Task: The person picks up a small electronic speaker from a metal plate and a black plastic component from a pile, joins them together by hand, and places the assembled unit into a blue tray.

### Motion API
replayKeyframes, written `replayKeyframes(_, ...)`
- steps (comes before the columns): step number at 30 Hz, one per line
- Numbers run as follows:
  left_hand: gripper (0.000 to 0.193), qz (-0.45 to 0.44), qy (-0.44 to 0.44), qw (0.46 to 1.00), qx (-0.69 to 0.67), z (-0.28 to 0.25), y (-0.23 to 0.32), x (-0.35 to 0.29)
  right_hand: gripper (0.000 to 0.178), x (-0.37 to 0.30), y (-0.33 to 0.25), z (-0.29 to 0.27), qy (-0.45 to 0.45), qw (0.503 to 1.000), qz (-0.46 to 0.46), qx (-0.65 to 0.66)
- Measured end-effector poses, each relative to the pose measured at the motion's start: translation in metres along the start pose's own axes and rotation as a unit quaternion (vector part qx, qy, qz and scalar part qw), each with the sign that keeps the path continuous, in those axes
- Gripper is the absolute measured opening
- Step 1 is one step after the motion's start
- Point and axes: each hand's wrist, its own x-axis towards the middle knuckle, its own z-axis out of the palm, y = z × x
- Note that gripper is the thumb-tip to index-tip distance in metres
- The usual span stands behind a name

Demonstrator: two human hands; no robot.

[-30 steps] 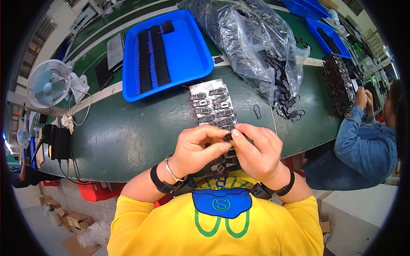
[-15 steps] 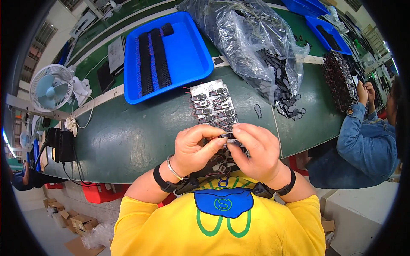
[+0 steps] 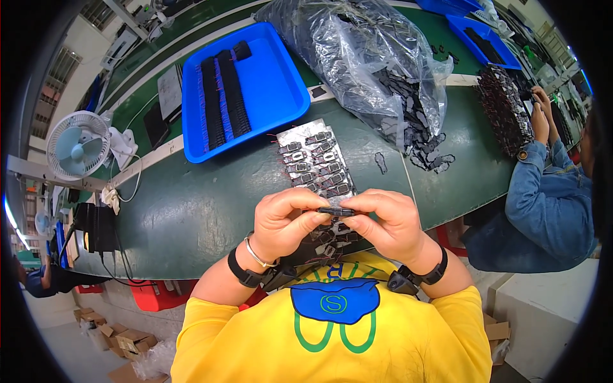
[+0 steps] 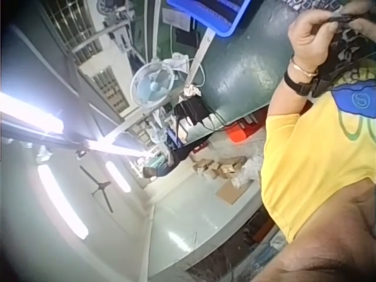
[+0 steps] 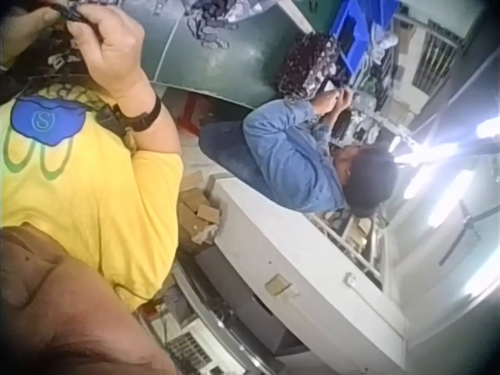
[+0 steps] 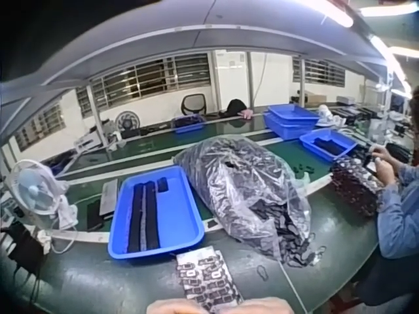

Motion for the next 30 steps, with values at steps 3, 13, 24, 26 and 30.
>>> replayKeyframes(3,0.015,0.022,-0.025,0.999,0.022,-0.003,0.000,0.003,0.019,-0.001,0.002,0.000,0.010,1.000,-0.027,-0.004)
replayKeyframes(13,0.014,-0.004,-0.038,0.999,0.018,-0.001,0.003,0.002,0.016,0.001,0.011,0.006,0.035,0.990,-0.124,-0.057)
replayKeyframes(24,0.021,0.056,-0.081,0.986,0.133,-0.008,0.009,0.014,0.016,-0.002,0.015,0.009,0.041,0.986,-0.139,-0.084)
replayKeyframes(26,0.021,0.074,-0.108,0.975,0.180,-0.011,0.013,0.015,0.017,-0.002,0.018,0.011,0.047,0.985,-0.141,-0.088)
replayKeyframes(30,0.015,-0.060,-0.036,0.992,0.110,-0.012,0.018,-0.002,0.017,0.000,0.018,0.004,0.000,0.992,-0.102,-0.071)
